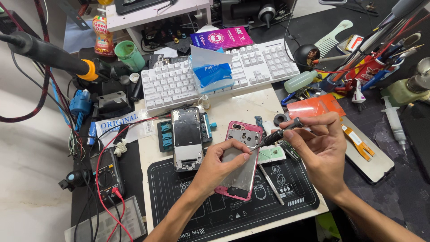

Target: The person handles a disassembled smartphone, aligning the internal components with a pink phone frame. They then use a screwdriver to fasten screws into the frame, securing the internal parts in place.

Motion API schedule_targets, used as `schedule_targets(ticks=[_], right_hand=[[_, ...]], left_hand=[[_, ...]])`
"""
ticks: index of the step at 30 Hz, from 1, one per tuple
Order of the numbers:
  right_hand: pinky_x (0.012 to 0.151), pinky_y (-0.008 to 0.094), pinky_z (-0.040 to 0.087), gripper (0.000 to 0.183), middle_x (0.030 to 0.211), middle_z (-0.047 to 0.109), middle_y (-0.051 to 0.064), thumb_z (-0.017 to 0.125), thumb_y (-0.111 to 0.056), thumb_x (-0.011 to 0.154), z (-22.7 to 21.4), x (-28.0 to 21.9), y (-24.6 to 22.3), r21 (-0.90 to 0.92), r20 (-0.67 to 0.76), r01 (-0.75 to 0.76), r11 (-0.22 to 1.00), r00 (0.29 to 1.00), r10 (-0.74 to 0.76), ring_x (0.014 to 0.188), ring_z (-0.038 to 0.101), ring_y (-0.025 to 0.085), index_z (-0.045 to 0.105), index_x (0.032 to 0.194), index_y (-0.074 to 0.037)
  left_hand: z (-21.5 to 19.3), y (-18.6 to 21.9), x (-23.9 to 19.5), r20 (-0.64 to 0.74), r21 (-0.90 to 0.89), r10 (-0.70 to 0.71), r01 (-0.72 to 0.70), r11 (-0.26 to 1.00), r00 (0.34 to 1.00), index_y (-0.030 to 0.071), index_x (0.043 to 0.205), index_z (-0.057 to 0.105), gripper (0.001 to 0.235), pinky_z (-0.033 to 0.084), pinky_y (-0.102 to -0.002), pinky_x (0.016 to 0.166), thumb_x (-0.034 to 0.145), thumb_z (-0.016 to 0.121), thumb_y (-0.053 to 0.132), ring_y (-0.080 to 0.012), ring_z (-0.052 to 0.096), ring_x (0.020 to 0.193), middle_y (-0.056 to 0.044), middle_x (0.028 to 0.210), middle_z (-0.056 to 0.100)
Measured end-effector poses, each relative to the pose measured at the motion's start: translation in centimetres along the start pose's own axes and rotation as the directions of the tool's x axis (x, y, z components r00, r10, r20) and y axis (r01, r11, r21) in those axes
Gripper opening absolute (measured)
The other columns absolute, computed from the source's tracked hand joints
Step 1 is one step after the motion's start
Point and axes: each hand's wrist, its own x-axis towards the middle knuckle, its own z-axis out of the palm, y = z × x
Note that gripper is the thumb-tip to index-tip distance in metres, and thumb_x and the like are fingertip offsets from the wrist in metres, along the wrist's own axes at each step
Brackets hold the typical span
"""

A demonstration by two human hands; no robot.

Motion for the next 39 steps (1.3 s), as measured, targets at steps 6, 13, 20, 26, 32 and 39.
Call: schedule_targets(ticks=[6,13,20,26,32,39], right_hand=[[0.091,0.029,0.061,0.034,0.119,0.070,0.021,0.063,0.011,0.097,0.2,-0.1,-0.2,0.032,0.000,-0.027,0.999,1.000,0.027,0.107,0.073,0.022,0.045,0.121,-0.005],[0.091,0.030,0.061,0.036,0.119,0.068,0.021,0.063,0.012,0.097,0.5,-0.3,-0.2,0.037,0.031,-0.022,0.999,0.999,0.021,0.107,0.073,0.022,0.045,0.122,-0.006],[0.091,0.031,0.062,0.036,0.118,0.069,0.022,0.063,0.013,0.096,0.4,-0.5,-0.3,0.018,0.047,-0.006,1.000,0.999,0.006,0.108,0.072,0.022,0.045,0.121,-0.006],[0.097,0.033,0.061,0.036,0.118,0.069,0.021,0.063,0.014,0.096,0.4,-0.5,-0.2,0.014,0.068,0.025,1.000,0.997,-0.026,0.113,0.071,0.022,0.045,0.121,-0.005],[0.098,0.033,0.060,0.040,0.114,0.063,0.017,0.069,0.015,0.094,0.2,-1.1,0.6,-0.128,0.078,0.141,0.982,0.988,-0.132,0.106,0.069,0.019,0.046,0.121,-0.004],[0.102,0.037,0.063,0.035,0.121,0.064,0.020,0.063,0.013,0.098,0.2,-1.0,0.1,-0.132,0.175,0.220,0.967,0.965,-0.196,0.118,0.070,0.023,0.045,0.123,-0.003]], left_hand=[[0.1,-0.1,0.1,0.005,0.010,0.004,-0.004,1.000,1.000,0.006,0.094,0.072,0.015,0.055,-0.021,0.068,0.089,0.078,0.017,-0.0046,0.065,0.076,0.000,0.087,0.071],[0.0,0.0,0.0,0.017,0.013,-0.003,0.002,1.000,1.000,0.006,0.095,0.071,0.016,0.054,-0.021,0.067,0.088,0.079,0.018,-0.0050,0.066,0.075,0.000,0.086,0.072],[0.1,0.1,0.0,0.011,-0.003,-0.014,0.014,1.000,1.000,0.006,0.096,0.071,0.016,0.056,-0.022,0.069,0.088,0.079,0.017,-0.0054,0.067,0.077,0.000,0.088,0.073],[0.1,0.2,0.0,0.008,0.010,-0.022,0.021,1.000,1.000,0.006,0.095,0.072,0.016,0.056,-0.022,0.068,0.088,0.079,0.017,-0.0059,0.067,0.075,-0.001,0.087,0.072],[0.2,0.2,-0.1,0.022,0.047,-0.016,0.015,0.999,1.000,0.006,0.093,0.072,0.014,0.057,-0.022,0.069,0.088,0.077,0.017,-0.0059,0.069,0.075,-0.001,0.086,0.074],[0.6,0.7,-0.2,0.003,0.068,0.113,-0.113,0.991,0.994,0.011,0.126,0.060,0.040,0.057,-0.026,0.085,0.089,0.076,0.011,-0.0096,0.067,0.099,-0.007,0.111,0.070]])
